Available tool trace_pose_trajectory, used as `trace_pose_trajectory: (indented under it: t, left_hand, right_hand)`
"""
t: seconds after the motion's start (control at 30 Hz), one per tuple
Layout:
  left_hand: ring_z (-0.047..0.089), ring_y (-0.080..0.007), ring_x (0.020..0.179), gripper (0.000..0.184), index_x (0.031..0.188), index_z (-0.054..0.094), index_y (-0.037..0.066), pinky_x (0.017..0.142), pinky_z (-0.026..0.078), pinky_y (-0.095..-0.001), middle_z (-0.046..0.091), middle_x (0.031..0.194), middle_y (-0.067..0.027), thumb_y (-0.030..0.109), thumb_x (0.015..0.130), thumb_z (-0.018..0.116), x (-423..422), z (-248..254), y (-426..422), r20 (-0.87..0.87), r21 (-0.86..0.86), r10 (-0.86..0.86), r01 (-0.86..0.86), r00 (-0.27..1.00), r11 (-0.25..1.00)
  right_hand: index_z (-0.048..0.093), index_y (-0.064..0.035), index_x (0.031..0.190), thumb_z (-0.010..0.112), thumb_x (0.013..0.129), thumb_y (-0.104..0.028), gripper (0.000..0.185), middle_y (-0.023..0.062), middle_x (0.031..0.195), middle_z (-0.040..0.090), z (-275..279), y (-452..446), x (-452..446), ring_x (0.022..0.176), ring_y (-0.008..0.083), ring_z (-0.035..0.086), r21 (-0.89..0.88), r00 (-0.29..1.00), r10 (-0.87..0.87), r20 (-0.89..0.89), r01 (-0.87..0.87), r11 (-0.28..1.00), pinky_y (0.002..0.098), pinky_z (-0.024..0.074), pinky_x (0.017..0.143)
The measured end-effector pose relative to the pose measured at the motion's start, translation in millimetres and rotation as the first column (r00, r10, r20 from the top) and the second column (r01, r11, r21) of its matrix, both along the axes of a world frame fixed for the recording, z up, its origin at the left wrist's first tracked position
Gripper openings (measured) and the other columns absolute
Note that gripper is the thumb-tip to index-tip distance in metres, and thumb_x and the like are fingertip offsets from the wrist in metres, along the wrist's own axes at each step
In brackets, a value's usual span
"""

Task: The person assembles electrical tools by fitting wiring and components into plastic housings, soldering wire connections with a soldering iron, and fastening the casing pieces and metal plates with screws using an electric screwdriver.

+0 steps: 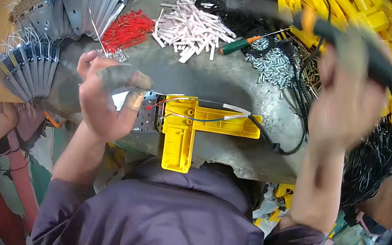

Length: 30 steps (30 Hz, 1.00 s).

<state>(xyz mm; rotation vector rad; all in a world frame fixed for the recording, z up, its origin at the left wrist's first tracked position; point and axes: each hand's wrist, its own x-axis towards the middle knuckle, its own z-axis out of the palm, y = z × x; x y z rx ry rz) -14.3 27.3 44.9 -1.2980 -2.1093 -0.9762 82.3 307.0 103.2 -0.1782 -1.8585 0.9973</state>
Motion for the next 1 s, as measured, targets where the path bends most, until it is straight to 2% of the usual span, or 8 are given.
trace_pose_trajectory:
  t: [0.03,0.1,0.17,0.3,0.47,0.6,0.77,1.0]
  left_hand:
    - [0.057,-0.0190,0.076,0.034,0.093,0.060,0.009,0.098,0.027,-0.0441,0.065,0.078,0.0002,0.000,0.063,0.070,0.2,-2.1,-1.8,-0.020,-0.044,-0.046,0.045,0.999,0.998]
    - [0.057,-0.0187,0.080,0.035,0.098,0.058,0.007,0.105,0.023,-0.0441,0.068,0.082,0.0000,0.001,0.066,0.069,-1.0,-8.0,-2.2,-0.027,-0.093,-0.095,0.092,0.995,0.991]
    - [0.059,-0.0201,0.081,0.042,0.104,0.051,0.009,0.104,0.023,-0.0481,0.068,0.082,-0.0001,0.001,0.067,0.069,-5.8,-15.2,3.2,-0.084,0.020,-0.153,0.155,0.985,0.988]
    - [0.061,-0.0215,0.082,0.046,0.106,0.046,0.009,0.104,0.022,-0.0499,0.068,0.082,-0.0005,0.001,0.068,0.069,-7.1,-17.5,4.6,-0.100,-0.024,-0.151,0.149,0.983,0.989]
    - [0.061,-0.0215,0.081,0.046,0.106,0.045,0.009,0.104,0.023,-0.0500,0.069,0.083,-0.0005,0.002,0.068,0.070,-5.2,-14.1,3.1,-0.041,-0.057,-0.135,0.132,0.990,0.990]
    - [0.061,-0.0214,0.082,0.049,0.108,0.044,0.010,0.104,0.023,-0.0501,0.069,0.083,0.0003,0.001,0.068,0.071,-5.5,-16.0,5.7,-0.058,-0.006,-0.147,0.147,0.987,0.989]
    - [0.061,-0.0223,0.080,0.052,0.109,0.041,0.010,0.104,0.024,-0.0506,0.069,0.083,0.0004,-0.001,0.068,0.071,-5.4,-15.4,5.9,-0.050,-0.033,-0.180,0.179,0.982,0.983]
    - [0.061,-0.0224,0.080,0.052,0.109,0.040,0.010,0.103,0.024,-0.0508,0.069,0.085,0.0002,-0.002,0.068,0.071,-5.7,-16.0,7.1,-0.061,-0.024,-0.185,0.184,0.981,0.983]
  right_hand:
    - [0.055,-0.0028,0.101,0.059,0.094,-0.019,0.017,-0.0010,0.073,0.047,-5.2,4.3,22.7,0.067,0.0093,0.049,0.168,0.983,-0.181,0.035,0.173,0.971,0.0241,0.0417,0.065]
    - [0.055,-0.0062,0.096,0.074,0.082,-0.019,0.027,-0.0020,0.092,0.053,-12.4,-1.0,57.4,0.079,0.0083,0.051,0.153,0.998,0.050,-0.045,-0.043,0.987,0.0232,0.0402,0.066]
    - [0.050,-0.0116,0.096,0.082,0.073,-0.025,0.042,-0.0053,0.093,0.052,-12.4,-13.2,85.5,0.084,0.0090,0.052,-0.469,0.971,0.182,-0.158,-0.236,0.851,0.0256,0.0417,0.071]
    - [0.046,-0.0191,0.096,0.085,0.068,-0.028,0.049,-0.0116,0.091,0.051,-13.0,-30.9,85.1,0.087,0.0068,0.052,-0.540,0.982,0.128,-0.136,-0.182,0.822,0.0259,0.0395,0.077]
    - [0.037,-0.0212,0.088,0.089,0.064,-0.031,0.057,-0.0097,0.080,0.033,-14.8,-36.8,78.4,0.075,0.0074,0.041,-0.569,0.989,0.132,-0.071,-0.148,0.809,0.0246,0.0373,0.074]
    - [0.038,-0.0212,0.087,0.089,0.062,-0.030,0.058,-0.0093,0.080,0.033,-12.8,-42.7,73.8,0.075,0.0079,0.042,-0.550,0.989,0.123,-0.077,-0.145,0.823,0.0239,0.0363,0.072]
    - [0.043,-0.0179,0.090,0.088,0.067,-0.031,0.052,-0.0081,0.084,0.048,-14.7,-37.6,76.4,0.069,0.0088,0.045,-0.508,0.986,0.130,-0.101,-0.163,0.846,0.0219,0.0375,0.064]
    - [0.044,-0.0186,0.089,0.086,0.069,-0.026,0.047,-0.0069,0.077,0.045,-14.1,-45.5,73.6,0.061,0.0100,0.042,-0.494,0.982,0.174,-0.068,-0.185,0.849,0.0223,0.0339,0.051]
